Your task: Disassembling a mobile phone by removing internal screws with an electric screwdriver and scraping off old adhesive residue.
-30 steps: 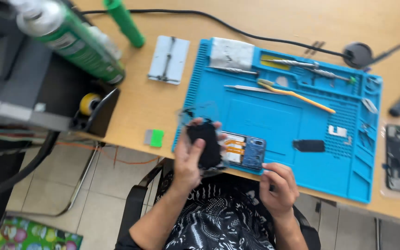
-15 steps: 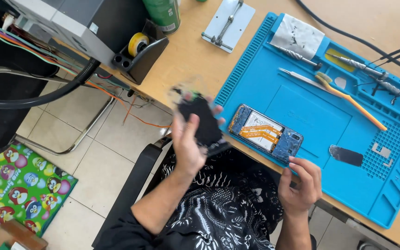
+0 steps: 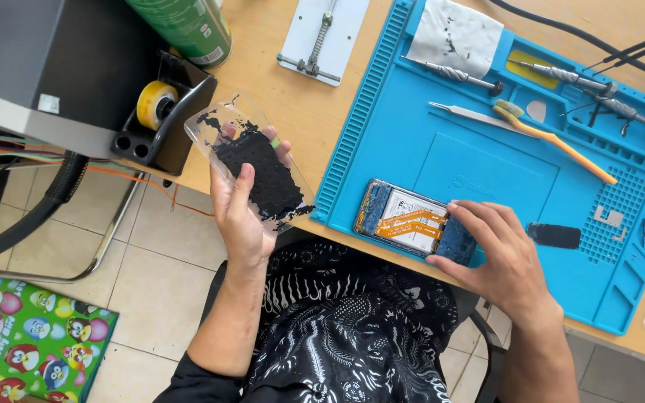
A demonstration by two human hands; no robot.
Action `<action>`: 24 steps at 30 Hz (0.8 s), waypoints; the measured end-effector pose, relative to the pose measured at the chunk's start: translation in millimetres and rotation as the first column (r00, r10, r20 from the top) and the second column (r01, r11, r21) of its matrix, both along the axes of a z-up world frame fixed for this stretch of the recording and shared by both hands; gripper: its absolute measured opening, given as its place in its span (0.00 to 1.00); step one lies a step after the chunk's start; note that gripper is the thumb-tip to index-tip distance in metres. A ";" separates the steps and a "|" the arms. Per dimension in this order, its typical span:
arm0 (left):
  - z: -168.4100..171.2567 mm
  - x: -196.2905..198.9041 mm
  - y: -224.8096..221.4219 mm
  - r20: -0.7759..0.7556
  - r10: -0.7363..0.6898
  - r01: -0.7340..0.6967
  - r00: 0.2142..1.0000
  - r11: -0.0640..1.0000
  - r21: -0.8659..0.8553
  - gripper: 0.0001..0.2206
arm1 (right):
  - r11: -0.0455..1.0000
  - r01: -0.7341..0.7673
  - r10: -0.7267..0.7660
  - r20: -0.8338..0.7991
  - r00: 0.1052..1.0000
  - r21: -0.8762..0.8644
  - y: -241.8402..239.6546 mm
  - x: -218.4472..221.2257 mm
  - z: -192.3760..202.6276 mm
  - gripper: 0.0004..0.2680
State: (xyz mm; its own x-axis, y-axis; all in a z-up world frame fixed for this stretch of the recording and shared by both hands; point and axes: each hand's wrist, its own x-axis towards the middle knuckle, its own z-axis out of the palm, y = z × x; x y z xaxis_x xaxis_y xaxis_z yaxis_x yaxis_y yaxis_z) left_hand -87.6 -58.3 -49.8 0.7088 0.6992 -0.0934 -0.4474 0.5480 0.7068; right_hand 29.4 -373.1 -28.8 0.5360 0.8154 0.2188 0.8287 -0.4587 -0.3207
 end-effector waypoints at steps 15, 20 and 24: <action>-13.0 13.3 7.6 -0.062 -0.111 0.120 0.992 0.978 0.168 0.21 | 0.998 0.055 -0.052 -0.088 0.995 0.043 30.3 -3.1 1.9 0.30; -12.3 13.4 5.4 -0.081 -0.119 0.132 0.990 0.975 0.181 0.21 | 0.992 0.020 -0.025 0.036 0.999 0.128 40.8 25.1 7.2 0.28; -10.6 14.5 2.0 -0.103 -0.104 0.126 0.989 0.963 0.237 0.21 | 0.981 0.016 -0.030 0.072 0.997 0.195 43.2 56.9 -2.0 0.27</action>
